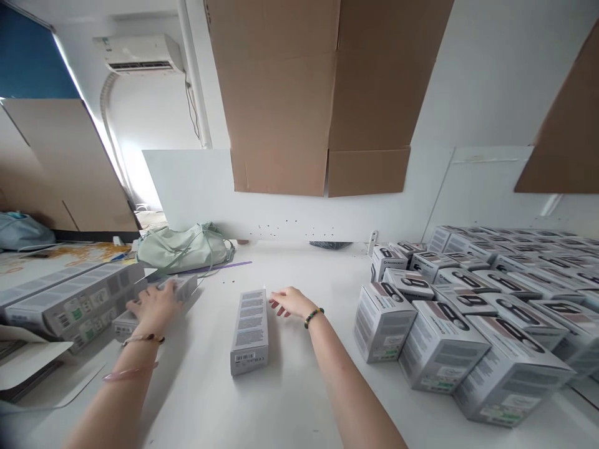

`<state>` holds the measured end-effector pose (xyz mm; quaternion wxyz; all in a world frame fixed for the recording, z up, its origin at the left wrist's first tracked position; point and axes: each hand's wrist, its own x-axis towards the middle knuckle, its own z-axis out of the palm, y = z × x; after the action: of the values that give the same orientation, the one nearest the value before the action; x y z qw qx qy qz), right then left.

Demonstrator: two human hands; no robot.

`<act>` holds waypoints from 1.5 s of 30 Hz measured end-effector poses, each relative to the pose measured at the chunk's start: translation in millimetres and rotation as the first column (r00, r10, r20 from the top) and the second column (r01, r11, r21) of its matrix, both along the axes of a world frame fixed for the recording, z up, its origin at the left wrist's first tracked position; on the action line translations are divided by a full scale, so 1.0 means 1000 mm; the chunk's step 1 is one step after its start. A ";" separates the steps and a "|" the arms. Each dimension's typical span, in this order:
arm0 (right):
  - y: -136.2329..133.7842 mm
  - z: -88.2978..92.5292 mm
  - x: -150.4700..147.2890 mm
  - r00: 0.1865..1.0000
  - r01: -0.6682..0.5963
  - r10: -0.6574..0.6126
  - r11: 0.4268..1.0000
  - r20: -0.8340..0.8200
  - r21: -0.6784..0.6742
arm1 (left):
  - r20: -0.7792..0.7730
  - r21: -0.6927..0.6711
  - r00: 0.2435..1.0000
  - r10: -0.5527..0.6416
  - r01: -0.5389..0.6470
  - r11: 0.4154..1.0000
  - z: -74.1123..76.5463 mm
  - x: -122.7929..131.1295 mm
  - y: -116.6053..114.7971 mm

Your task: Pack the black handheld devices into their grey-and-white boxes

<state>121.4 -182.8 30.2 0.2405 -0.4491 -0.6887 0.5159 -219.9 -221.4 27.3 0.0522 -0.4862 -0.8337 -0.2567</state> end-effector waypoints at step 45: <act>-0.085 0.107 0.014 0.834 0.387 -0.038 0.751 -0.550 0.534 | 0.402 0.544 0.150 -0.903 0.755 0.367 0.053 0.130 -0.062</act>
<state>135.4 -268.1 136.9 0.6071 -0.2694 -0.6736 0.3242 -90.0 -283.4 80.5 -0.3395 -0.7308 -0.3478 -0.4793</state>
